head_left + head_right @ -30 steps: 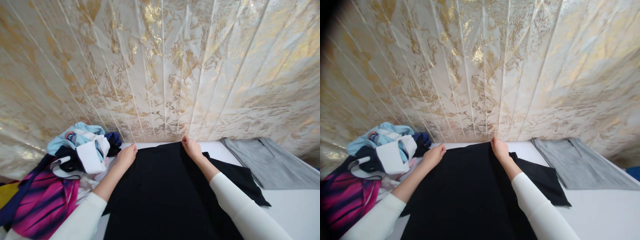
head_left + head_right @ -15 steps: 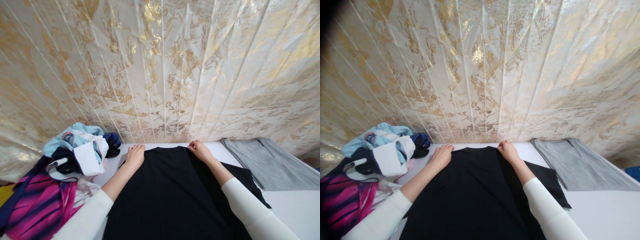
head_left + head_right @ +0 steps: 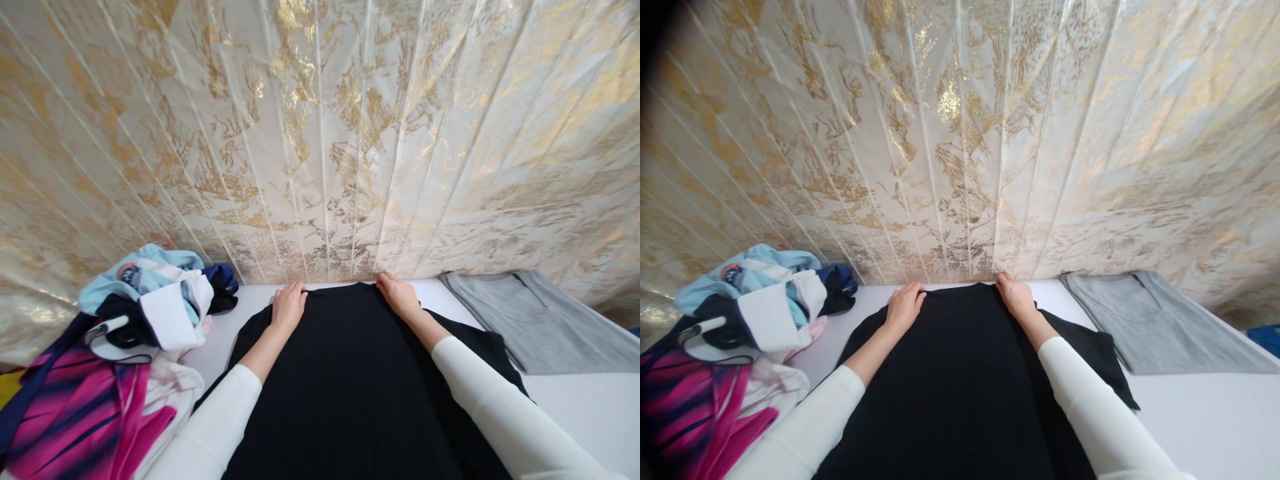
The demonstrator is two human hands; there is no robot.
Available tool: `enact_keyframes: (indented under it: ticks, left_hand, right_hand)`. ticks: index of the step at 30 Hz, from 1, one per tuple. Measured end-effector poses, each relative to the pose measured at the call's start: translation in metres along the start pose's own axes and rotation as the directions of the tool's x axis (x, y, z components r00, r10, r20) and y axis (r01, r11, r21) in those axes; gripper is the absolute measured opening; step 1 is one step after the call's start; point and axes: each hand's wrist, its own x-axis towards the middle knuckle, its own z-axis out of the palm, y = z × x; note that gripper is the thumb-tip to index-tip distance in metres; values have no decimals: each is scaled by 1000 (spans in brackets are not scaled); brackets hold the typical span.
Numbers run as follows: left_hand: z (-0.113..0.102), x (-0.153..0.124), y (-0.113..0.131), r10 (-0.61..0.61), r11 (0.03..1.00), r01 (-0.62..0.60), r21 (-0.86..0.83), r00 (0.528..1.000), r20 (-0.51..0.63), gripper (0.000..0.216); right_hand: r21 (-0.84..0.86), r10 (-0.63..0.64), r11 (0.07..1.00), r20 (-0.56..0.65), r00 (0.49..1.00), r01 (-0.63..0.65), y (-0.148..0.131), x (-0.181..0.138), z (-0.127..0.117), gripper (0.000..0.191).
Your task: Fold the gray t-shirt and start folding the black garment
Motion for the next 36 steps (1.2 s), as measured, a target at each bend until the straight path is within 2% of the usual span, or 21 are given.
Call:
enact_keyframes:
  ticks: [5,8,10,12,15,18,21,23,26,29,33,36]
  left_hand:
    - [-5,0,-2,47,998,-48,-43,998,-38,12]
    - [-15,-5,10,80,994,-85,-68,994,-72,21]
    - [-22,-11,29,144,983,-152,-102,986,-78,32]
    - [-25,-17,55,256,953,-261,-155,965,-52,38]
    - [-20,-24,99,434,875,-417,-246,901,14,38]
    - [-2,-24,136,503,833,-466,-299,863,56,38]
    - [16,-19,157,503,829,-460,-318,862,65,36]
    - [25,-16,164,493,831,-450,-327,868,59,33]
    - [33,-14,167,478,835,-434,-339,877,53,34]
    - [37,-15,165,482,831,-437,-345,874,53,42]
    - [40,-14,163,497,829,-452,-329,866,63,52]
    - [41,-10,164,504,835,-460,-301,860,82,58]
  right_hand:
    - [56,-107,993,59,993,103,5,-3,-9,19]
    - [120,-166,981,95,981,155,20,-10,-19,18]
    - [159,-146,979,108,983,128,39,-17,-29,21]
    - [200,-50,980,122,991,25,61,-27,-39,23]
    - [235,84,965,161,983,-121,93,-46,-48,28]
    - [135,100,983,173,980,-124,113,-65,-47,30]
    - [-49,126,992,146,981,-120,119,-79,-41,23]
    - [-123,123,987,132,984,-107,119,-82,-39,16]
    - [-87,135,989,156,979,-122,119,-83,-45,16]
    - [4,244,969,170,955,-248,130,-86,-61,16]
    - [-16,394,918,138,909,-396,161,-94,-81,9]
    - [-34,435,898,212,875,-439,176,-99,-81,11]
